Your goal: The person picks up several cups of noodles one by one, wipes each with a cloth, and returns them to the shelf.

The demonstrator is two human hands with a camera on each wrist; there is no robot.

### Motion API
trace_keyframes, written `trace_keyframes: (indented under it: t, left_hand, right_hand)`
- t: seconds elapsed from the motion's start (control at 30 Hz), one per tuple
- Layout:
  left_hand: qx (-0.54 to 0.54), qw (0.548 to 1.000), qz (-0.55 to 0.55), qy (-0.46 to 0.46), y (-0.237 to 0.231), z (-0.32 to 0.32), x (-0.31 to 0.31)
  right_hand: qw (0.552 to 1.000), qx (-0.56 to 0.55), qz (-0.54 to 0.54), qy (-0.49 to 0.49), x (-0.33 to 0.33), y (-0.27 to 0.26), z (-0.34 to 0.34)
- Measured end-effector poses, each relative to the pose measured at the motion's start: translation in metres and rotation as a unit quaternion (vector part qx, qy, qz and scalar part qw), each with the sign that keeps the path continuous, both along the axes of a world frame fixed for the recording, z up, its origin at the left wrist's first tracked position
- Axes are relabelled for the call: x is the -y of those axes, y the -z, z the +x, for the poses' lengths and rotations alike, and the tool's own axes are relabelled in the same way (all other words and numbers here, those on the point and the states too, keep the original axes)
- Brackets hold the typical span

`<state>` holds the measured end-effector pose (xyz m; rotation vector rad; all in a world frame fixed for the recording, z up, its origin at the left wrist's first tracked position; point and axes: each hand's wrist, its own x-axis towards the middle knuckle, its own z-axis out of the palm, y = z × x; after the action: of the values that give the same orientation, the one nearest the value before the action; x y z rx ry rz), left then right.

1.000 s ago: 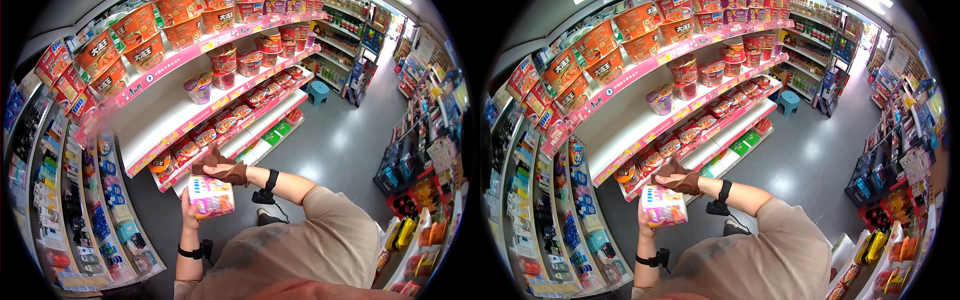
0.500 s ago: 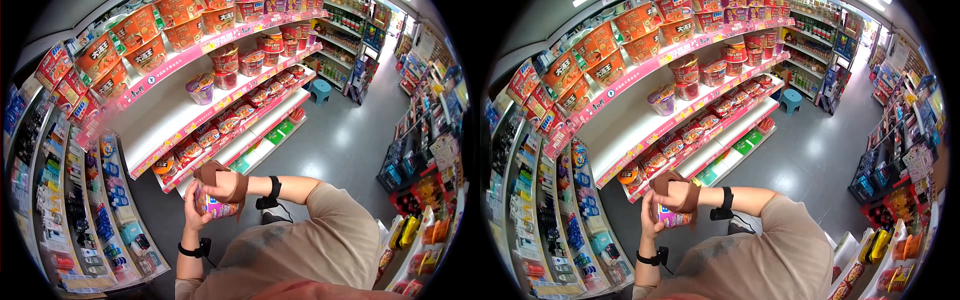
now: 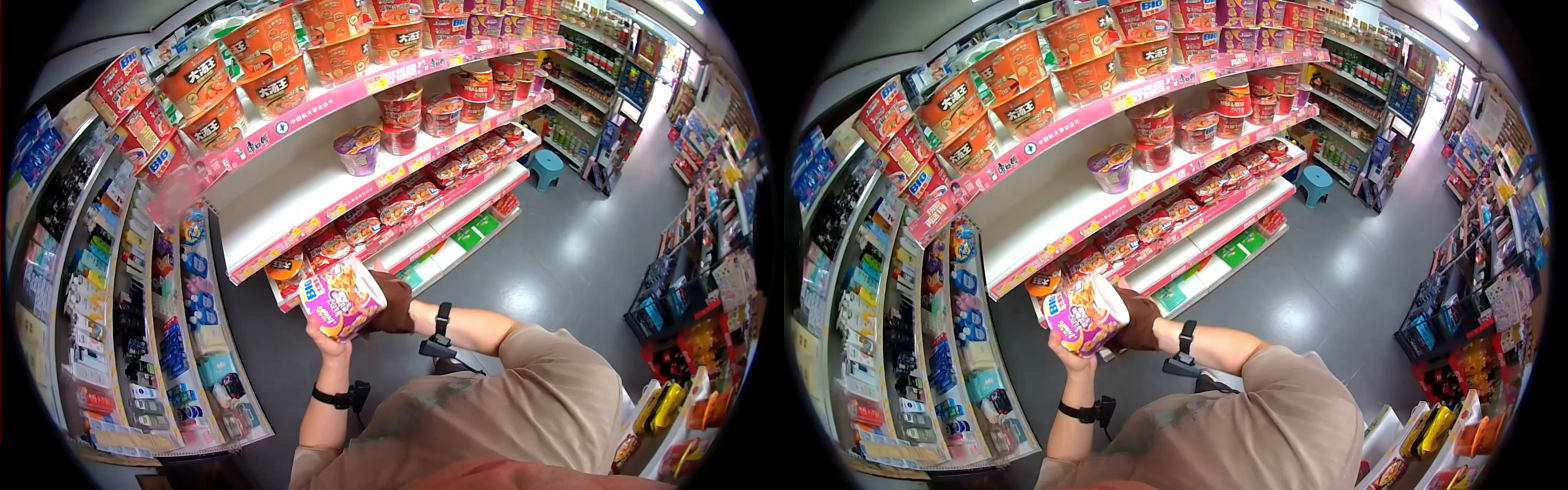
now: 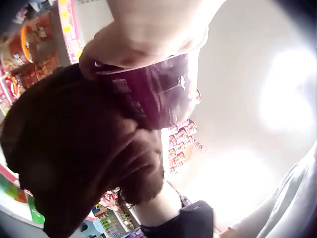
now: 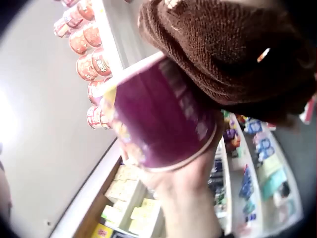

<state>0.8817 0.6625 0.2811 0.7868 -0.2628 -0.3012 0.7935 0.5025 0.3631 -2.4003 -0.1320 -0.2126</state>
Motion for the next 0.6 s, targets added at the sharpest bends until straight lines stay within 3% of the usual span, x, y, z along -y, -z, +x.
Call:
trace_keyframes:
  t: [0.03,0.07,0.1,0.2,0.3,0.37,0.43,0.47,0.53,0.57,0.6]
  left_hand:
    - [0.039,0.998,0.007,-0.051,-0.001,-0.002,0.009]
    - [0.165,0.980,0.035,-0.108,-0.003,-0.008,0.018]
    - [0.275,0.949,0.019,-0.154,0.001,-0.006,0.028]
    - [0.408,0.863,0.122,-0.271,-0.012,-0.009,0.043]
    - [0.494,0.744,0.293,-0.343,-0.015,-0.005,0.035]
    - [0.504,0.720,0.307,-0.364,-0.012,0.001,0.035]
    - [0.498,0.708,0.347,-0.361,-0.010,0.002,0.033]
    - [0.495,0.702,0.368,-0.357,-0.007,0.001,0.031]
    - [0.485,0.698,0.388,-0.358,-0.003,-0.003,0.032]
    - [0.480,0.695,0.399,-0.357,-0.002,-0.005,0.033]
    - [0.496,0.680,0.402,-0.360,-0.005,-0.005,0.035]
  right_hand:
    - [0.997,0.058,-0.001,0.046,-0.013,0.004,0.002]
    - [0.994,0.082,0.022,0.068,-0.021,0.015,0.005]
    - [0.991,0.082,0.082,0.066,-0.021,0.028,0.012]
    - [0.953,0.024,0.300,0.023,-0.019,0.063,0.029]
    - [0.963,0.028,0.267,0.027,-0.013,0.079,0.029]
    - [0.975,0.031,0.214,0.052,-0.007,0.083,0.028]
    - [0.922,-0.190,0.312,0.127,-0.007,0.078,0.030]
    - [0.833,-0.106,0.542,0.029,-0.009,0.077,0.032]
    - [0.741,-0.124,0.659,-0.031,-0.004,0.086,0.042]
    - [0.904,-0.078,0.421,0.021,-0.001,0.094,0.033]
    - [0.983,-0.048,0.145,0.105,-0.002,0.069,0.018]
